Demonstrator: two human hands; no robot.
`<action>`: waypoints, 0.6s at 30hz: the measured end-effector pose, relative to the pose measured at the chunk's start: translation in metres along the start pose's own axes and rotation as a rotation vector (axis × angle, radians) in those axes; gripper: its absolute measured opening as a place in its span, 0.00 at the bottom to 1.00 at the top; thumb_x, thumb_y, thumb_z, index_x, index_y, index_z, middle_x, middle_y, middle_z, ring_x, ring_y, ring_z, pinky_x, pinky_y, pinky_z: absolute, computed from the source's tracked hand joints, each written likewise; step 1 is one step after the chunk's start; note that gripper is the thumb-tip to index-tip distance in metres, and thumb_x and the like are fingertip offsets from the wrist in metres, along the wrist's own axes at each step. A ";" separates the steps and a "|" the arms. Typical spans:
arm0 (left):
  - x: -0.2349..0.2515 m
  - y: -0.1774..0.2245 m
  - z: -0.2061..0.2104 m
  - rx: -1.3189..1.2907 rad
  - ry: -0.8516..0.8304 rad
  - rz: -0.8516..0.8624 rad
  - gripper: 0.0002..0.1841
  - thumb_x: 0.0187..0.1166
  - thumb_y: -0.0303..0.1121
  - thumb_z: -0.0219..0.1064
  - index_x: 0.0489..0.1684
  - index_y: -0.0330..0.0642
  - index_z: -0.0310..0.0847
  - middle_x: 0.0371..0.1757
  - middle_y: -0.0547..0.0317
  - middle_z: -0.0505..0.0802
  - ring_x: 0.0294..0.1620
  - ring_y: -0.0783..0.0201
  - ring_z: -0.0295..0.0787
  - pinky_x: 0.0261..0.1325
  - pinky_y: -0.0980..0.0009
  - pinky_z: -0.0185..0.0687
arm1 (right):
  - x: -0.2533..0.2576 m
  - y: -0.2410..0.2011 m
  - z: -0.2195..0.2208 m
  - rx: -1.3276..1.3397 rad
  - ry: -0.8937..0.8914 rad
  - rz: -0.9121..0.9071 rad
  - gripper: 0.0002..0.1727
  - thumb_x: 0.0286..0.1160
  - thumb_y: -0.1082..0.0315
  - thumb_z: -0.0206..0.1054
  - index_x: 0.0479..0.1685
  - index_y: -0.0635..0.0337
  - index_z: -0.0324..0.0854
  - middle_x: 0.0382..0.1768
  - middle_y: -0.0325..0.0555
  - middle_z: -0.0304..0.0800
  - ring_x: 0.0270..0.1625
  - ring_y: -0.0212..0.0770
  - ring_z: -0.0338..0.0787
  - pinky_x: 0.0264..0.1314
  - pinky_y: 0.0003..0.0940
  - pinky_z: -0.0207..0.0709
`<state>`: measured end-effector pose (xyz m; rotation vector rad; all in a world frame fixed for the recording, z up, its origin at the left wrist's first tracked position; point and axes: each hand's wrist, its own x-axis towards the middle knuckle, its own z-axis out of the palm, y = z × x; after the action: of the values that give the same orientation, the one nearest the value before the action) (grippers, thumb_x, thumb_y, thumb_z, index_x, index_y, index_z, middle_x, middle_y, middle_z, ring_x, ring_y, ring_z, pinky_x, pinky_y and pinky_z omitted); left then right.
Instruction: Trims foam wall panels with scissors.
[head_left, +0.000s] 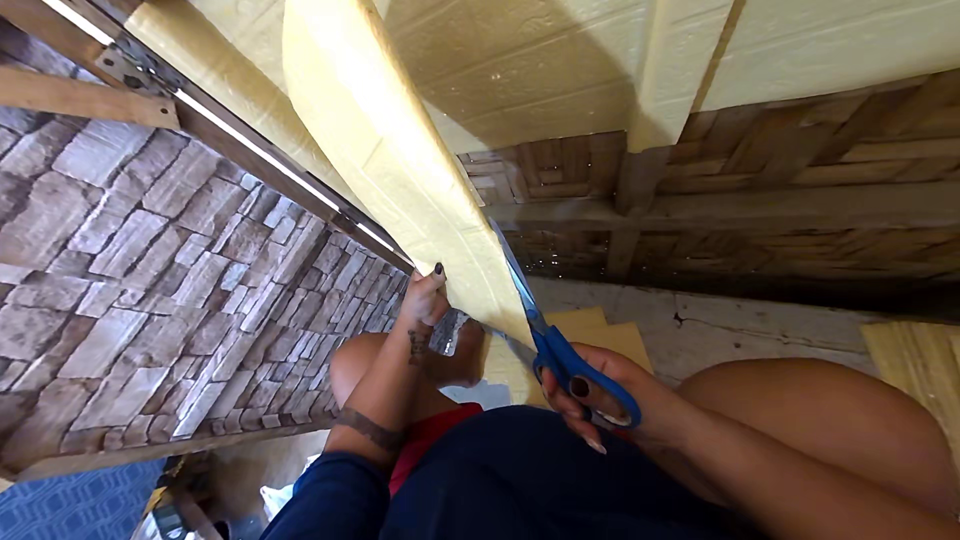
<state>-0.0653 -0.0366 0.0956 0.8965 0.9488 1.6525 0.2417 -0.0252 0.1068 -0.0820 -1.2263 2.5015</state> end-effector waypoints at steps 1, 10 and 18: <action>-0.001 0.000 -0.001 0.006 -0.004 0.002 0.23 0.57 0.51 0.87 0.50 0.58 0.89 0.45 0.64 0.97 0.46 0.68 0.95 0.51 0.63 0.93 | 0.000 -0.001 -0.001 -0.006 -0.009 -0.002 0.22 0.71 0.42 0.74 0.47 0.49 0.84 0.29 0.29 0.85 0.24 0.24 0.85 0.24 0.19 0.83; -0.010 0.007 -0.003 0.071 0.084 -0.055 0.28 0.54 0.50 0.88 0.54 0.55 0.87 0.45 0.62 0.97 0.45 0.66 0.96 0.51 0.62 0.94 | 0.004 0.000 -0.012 -0.037 -0.069 -0.027 0.29 0.71 0.34 0.69 0.54 0.50 0.79 0.33 0.30 0.83 0.31 0.27 0.86 0.35 0.22 0.85; -0.011 0.018 -0.006 0.113 0.028 -0.035 0.26 0.55 0.50 0.88 0.53 0.56 0.88 0.44 0.63 0.97 0.44 0.68 0.96 0.50 0.64 0.93 | 0.003 0.000 -0.018 -0.020 -0.176 0.049 0.32 0.69 0.30 0.68 0.55 0.47 0.79 0.36 0.31 0.84 0.37 0.28 0.87 0.40 0.22 0.84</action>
<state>-0.0754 -0.0520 0.1082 0.9288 1.0798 1.5986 0.2428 -0.0103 0.0959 0.1065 -1.3327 2.5846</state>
